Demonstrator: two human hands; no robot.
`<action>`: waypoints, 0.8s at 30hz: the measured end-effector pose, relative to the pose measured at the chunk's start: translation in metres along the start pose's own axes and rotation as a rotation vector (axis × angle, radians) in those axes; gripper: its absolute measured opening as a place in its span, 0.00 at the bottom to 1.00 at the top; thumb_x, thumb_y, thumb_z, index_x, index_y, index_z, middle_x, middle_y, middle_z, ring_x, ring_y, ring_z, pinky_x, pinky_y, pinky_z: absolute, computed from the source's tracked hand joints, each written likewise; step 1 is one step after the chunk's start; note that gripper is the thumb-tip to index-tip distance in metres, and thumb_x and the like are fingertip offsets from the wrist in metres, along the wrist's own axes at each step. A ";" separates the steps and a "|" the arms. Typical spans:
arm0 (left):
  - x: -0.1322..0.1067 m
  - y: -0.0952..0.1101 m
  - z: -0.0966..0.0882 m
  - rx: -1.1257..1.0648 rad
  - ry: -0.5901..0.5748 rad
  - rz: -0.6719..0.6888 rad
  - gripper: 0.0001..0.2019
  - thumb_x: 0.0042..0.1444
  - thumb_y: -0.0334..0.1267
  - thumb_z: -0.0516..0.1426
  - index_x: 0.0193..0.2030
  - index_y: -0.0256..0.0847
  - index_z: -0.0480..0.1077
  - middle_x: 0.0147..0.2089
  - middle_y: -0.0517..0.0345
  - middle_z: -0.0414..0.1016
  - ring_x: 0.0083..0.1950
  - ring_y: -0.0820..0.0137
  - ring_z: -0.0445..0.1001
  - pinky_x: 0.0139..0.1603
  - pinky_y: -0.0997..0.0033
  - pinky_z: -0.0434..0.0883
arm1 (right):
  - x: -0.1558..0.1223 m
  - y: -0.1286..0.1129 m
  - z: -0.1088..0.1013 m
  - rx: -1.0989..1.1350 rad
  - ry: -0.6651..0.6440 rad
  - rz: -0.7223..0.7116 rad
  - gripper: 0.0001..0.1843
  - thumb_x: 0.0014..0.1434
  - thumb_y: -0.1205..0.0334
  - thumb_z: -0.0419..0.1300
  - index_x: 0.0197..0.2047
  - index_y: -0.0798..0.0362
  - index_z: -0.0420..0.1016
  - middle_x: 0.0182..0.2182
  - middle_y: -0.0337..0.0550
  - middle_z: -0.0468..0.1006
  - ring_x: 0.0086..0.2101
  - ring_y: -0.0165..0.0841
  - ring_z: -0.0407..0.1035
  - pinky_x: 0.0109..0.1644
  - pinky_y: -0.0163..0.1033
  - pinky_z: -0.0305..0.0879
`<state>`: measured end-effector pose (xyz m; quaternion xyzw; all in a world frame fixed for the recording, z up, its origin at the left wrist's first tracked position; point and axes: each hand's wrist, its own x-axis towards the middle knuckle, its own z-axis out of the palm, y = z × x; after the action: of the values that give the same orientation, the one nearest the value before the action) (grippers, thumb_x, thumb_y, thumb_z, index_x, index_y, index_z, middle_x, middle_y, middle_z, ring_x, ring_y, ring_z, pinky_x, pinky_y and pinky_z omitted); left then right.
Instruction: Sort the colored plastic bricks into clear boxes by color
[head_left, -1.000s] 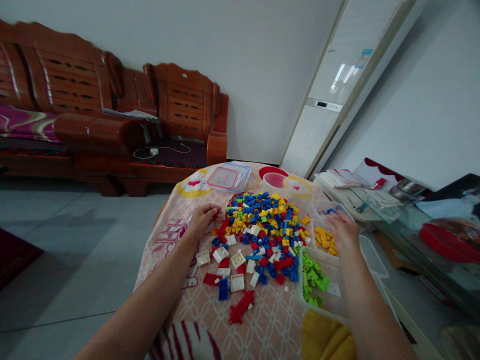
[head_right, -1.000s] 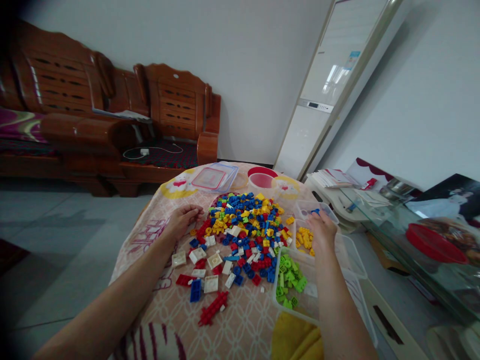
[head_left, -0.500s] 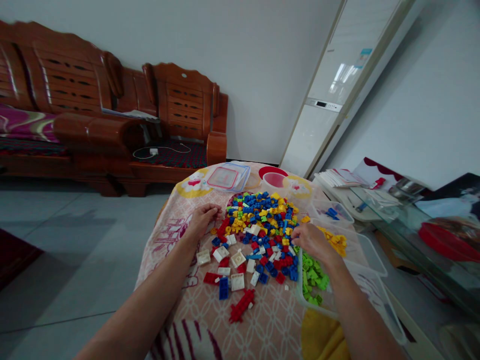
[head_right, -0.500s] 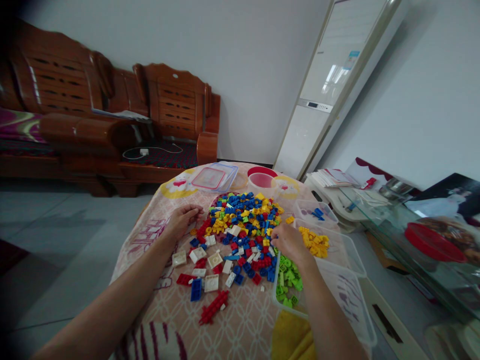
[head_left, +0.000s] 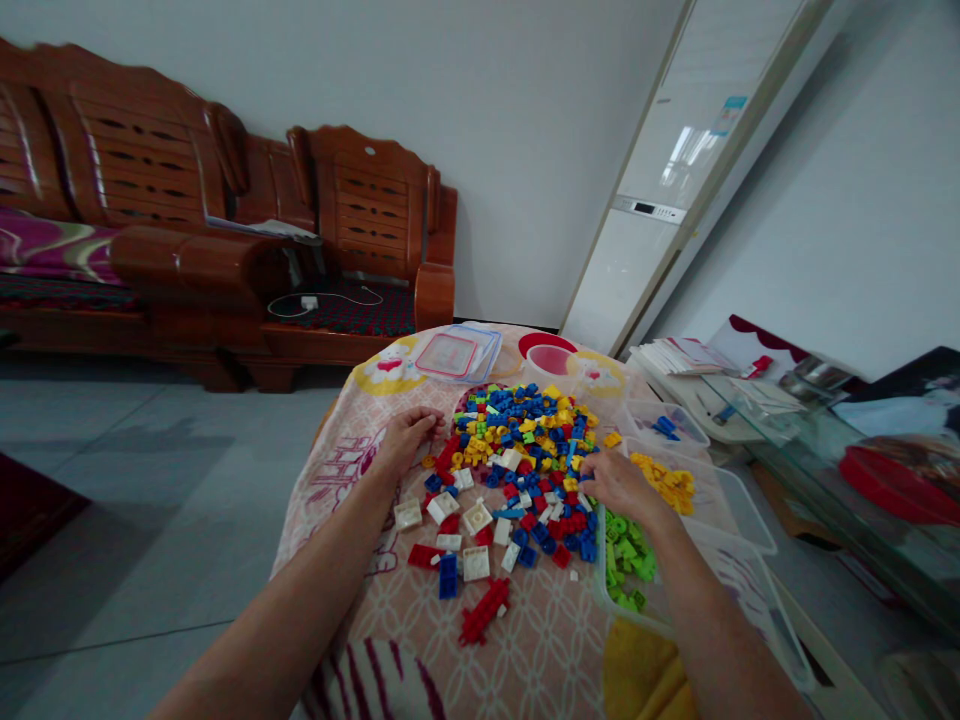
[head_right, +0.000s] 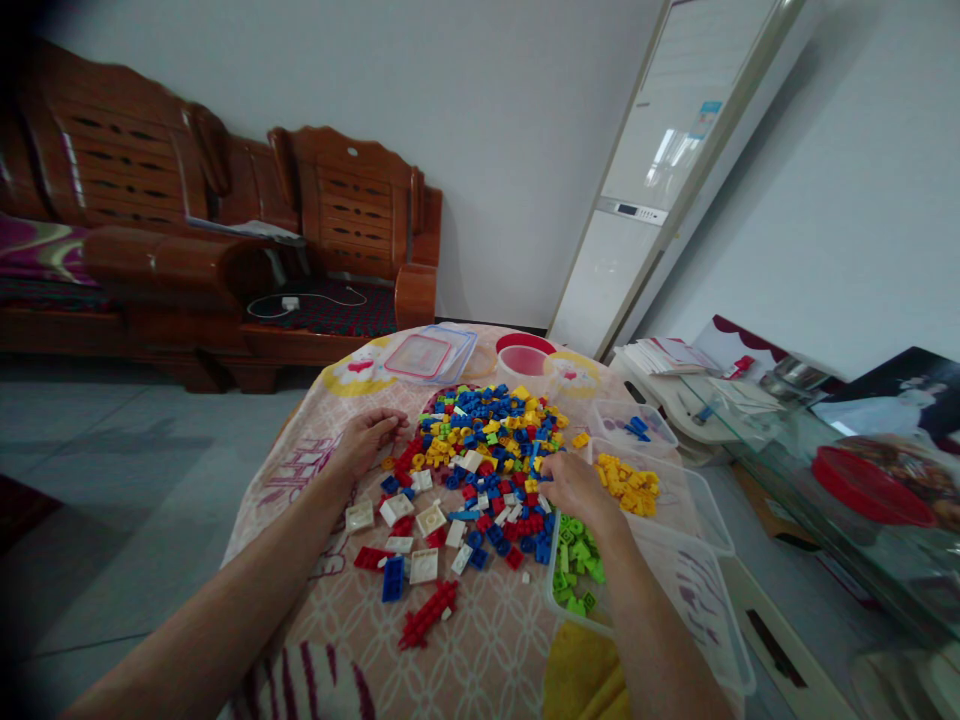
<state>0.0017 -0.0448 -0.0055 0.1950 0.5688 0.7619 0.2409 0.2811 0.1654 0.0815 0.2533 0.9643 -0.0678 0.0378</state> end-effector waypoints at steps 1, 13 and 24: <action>0.000 0.000 0.000 0.003 0.002 0.000 0.17 0.39 0.45 0.65 0.32 0.34 0.73 0.30 0.53 0.75 0.28 0.72 0.71 0.30 0.72 0.69 | -0.001 0.002 -0.002 0.094 -0.004 0.012 0.07 0.50 0.65 0.58 0.33 0.55 0.76 0.27 0.42 0.78 0.32 0.35 0.73 0.33 0.33 0.60; 0.000 0.000 0.000 0.004 -0.016 0.007 0.16 0.40 0.43 0.64 0.33 0.34 0.73 0.30 0.53 0.75 0.28 0.73 0.71 0.30 0.72 0.68 | 0.017 0.054 0.007 1.320 0.599 0.384 0.21 0.40 0.63 0.64 0.40 0.58 0.70 0.23 0.42 0.78 0.24 0.35 0.75 0.27 0.36 0.74; 0.000 0.000 -0.001 0.008 -0.014 0.004 0.16 0.39 0.44 0.65 0.32 0.34 0.74 0.30 0.53 0.75 0.29 0.72 0.72 0.32 0.72 0.69 | 0.011 0.066 -0.007 1.237 0.741 0.390 0.21 0.39 0.60 0.66 0.40 0.58 0.75 0.29 0.43 0.80 0.30 0.35 0.75 0.37 0.40 0.75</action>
<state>0.0010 -0.0450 -0.0058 0.2024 0.5698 0.7587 0.2423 0.3035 0.2286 0.0794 0.4008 0.6372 -0.5004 -0.4276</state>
